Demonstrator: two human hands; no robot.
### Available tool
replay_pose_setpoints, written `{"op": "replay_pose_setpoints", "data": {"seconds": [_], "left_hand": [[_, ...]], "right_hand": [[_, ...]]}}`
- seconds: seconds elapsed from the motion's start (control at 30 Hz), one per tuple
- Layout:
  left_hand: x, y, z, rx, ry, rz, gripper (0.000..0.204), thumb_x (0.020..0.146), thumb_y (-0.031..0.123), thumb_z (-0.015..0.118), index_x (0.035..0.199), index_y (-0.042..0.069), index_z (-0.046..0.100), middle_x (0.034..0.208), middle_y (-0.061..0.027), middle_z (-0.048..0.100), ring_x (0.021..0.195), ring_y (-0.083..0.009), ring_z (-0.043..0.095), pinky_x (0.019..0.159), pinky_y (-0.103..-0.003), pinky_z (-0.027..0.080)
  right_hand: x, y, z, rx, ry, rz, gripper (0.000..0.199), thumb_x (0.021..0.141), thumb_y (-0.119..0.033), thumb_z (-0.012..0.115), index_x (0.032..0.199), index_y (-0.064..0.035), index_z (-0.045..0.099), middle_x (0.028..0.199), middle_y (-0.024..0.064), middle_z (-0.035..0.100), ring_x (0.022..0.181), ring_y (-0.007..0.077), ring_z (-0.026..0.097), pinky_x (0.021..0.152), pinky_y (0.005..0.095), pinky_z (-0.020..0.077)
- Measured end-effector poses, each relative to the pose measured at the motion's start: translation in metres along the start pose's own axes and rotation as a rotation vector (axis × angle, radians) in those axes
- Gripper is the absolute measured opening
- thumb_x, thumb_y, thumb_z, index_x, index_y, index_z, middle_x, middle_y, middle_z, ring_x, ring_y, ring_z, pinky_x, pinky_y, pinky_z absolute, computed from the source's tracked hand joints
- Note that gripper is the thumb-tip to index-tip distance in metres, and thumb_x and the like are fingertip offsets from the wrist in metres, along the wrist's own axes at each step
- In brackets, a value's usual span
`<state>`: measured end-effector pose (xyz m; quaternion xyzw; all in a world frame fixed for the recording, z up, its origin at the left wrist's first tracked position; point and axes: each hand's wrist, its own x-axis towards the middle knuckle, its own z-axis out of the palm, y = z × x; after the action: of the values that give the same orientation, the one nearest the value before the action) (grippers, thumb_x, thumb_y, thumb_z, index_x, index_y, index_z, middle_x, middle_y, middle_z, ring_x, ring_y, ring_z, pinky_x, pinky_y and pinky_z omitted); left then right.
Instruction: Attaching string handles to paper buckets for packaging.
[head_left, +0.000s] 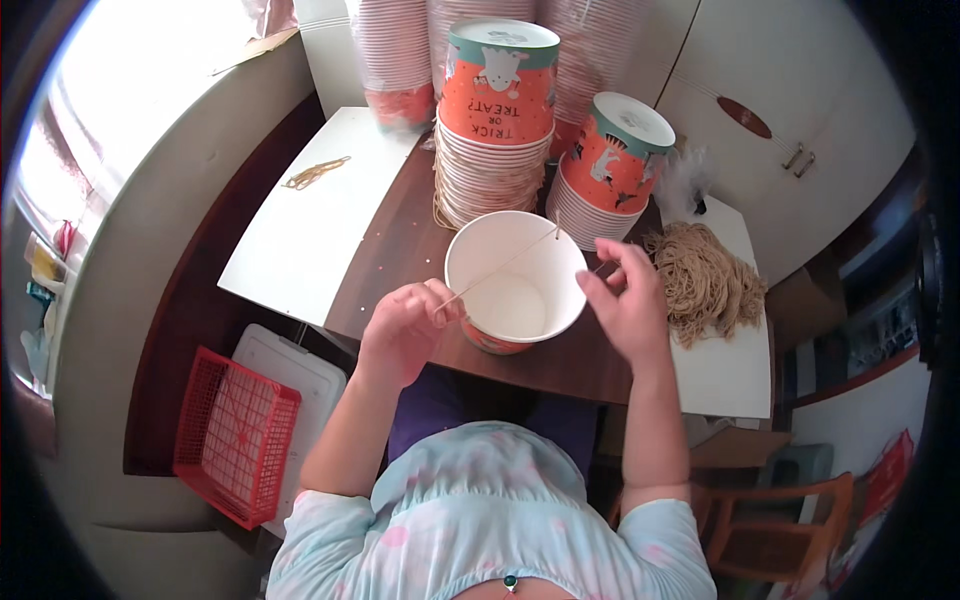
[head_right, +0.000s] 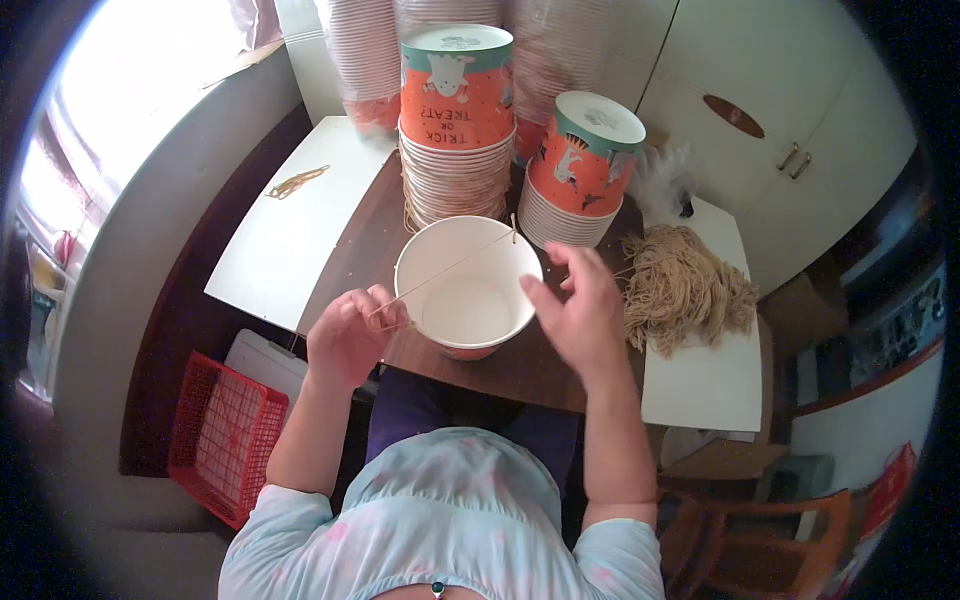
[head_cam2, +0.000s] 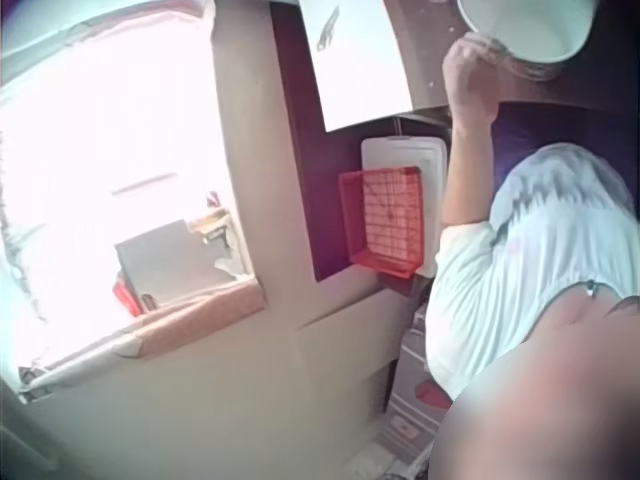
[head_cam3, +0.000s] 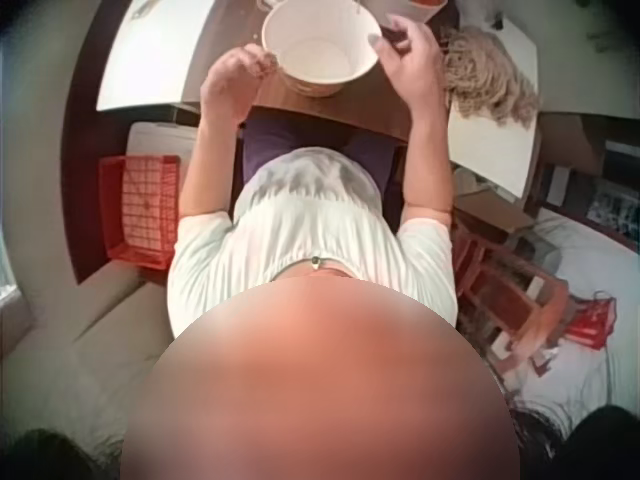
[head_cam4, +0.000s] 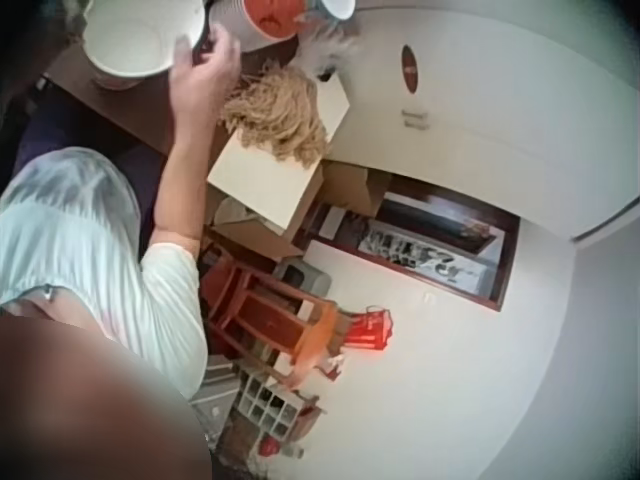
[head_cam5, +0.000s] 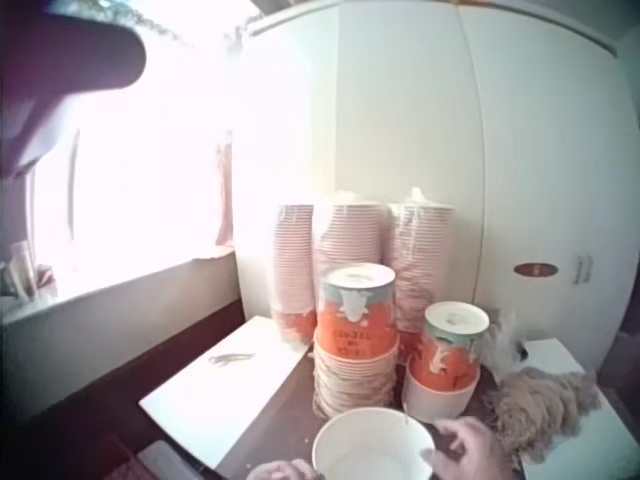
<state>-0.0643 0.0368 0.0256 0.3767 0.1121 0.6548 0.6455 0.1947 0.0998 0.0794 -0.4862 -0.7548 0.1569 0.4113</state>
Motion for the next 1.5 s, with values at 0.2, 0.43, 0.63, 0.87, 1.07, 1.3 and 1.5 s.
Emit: {"op": "replay_pose_setpoints", "data": {"seconds": [0.2, 0.43, 0.63, 0.87, 1.07, 1.3, 1.5], "left_hand": [[0.011, -0.013, -0.023, 0.531, 0.691, -0.044, 0.039, 0.097, 0.039, 0.048, 0.096, 0.003, 0.062, 0.077, -0.0038, 0.059, 0.075, -0.0147, 0.056, 0.072, -0.032, 0.046], [0.012, 0.040, 0.010, 0.464, 0.356, -0.112, 0.070, 0.096, 0.049, 0.044, 0.143, -0.001, 0.033, 0.142, -0.0157, 0.042, 0.131, -0.0251, 0.041, 0.108, -0.037, 0.033], [0.087, 0.102, 0.052, 0.721, -0.146, 0.623, 0.107, 0.070, 0.020, 0.081, 0.150, 0.006, 0.012, 0.148, -0.0220, 0.030, 0.135, -0.0307, 0.035, 0.109, -0.045, 0.035], [0.212, 0.128, 0.031, 1.135, -0.165, 0.812, 0.113, 0.067, 0.025, 0.083, 0.150, 0.005, 0.008, 0.147, -0.0208, 0.030, 0.136, -0.0296, 0.033, 0.111, -0.043, 0.032], [0.262, 0.055, -0.029, 1.336, 0.056, 0.562, 0.121, 0.065, 0.038, 0.085, 0.148, -0.001, 0.006, 0.148, -0.0258, 0.025, 0.138, -0.0340, 0.028, 0.112, -0.041, 0.028], [0.205, 0.002, -0.080, 1.533, 0.159, 0.552, 0.106, 0.070, 0.035, 0.081, 0.146, 0.000, 0.016, 0.145, -0.0255, 0.030, 0.136, -0.0380, 0.030, 0.111, -0.044, 0.029], [0.138, -0.029, -0.052, 1.572, 0.207, 0.549, 0.073, 0.077, 0.022, 0.073, 0.137, 0.000, 0.037, 0.138, -0.0230, 0.039, 0.131, -0.0382, 0.036, 0.108, -0.045, 0.031]], "right_hand": [[0.065, 0.055, 0.017, 0.201, -0.743, 0.371, 0.032, 0.085, -0.021, 0.067, 0.106, 0.0020, 0.064, 0.089, 0.0043, 0.068, 0.077, 0.0106, 0.061, 0.071, 0.0292, 0.0507], [0.022, -0.061, -0.006, 0.032, -0.192, -0.639, 0.046, 0.074, -0.009, 0.070, 0.119, -0.0052, 0.062, 0.120, 0.0208, 0.058, 0.105, 0.0314, 0.059, 0.090, 0.0396, 0.0473], [0.077, -0.091, -0.027, 0.354, -0.043, -0.638, 0.068, 0.085, -0.019, 0.064, 0.142, 0.0005, 0.034, 0.147, 0.0225, 0.032, 0.137, 0.0333, 0.033, 0.110, 0.0425, 0.0286], [0.181, -0.096, 0.001, 0.391, 0.138, -0.648, 0.071, 0.089, -0.018, 0.064, 0.144, 0.0026, 0.025, 0.143, 0.0187, 0.036, 0.130, 0.0262, 0.040, 0.107, 0.0365, 0.0340], [0.207, -0.016, 0.060, 0.327, 0.185, -0.441, 0.078, 0.083, -0.020, 0.069, 0.143, 0.0024, 0.025, 0.143, 0.0248, 0.035, 0.133, 0.0353, 0.036, 0.110, 0.0409, 0.0309], [0.129, 0.021, 0.059, -0.247, 0.123, -0.413, 0.057, 0.078, -0.022, 0.072, 0.127, -0.0011, 0.051, 0.135, 0.0206, 0.047, 0.125, 0.0357, 0.045, 0.106, 0.0438, 0.0351], [0.138, 0.062, -0.021, -0.745, 0.345, -0.351, 0.043, 0.067, -0.025, 0.079, 0.099, -0.0066, 0.057, 0.102, 0.0118, 0.057, 0.102, 0.0319, 0.054, 0.095, 0.0519, 0.0360]]}}
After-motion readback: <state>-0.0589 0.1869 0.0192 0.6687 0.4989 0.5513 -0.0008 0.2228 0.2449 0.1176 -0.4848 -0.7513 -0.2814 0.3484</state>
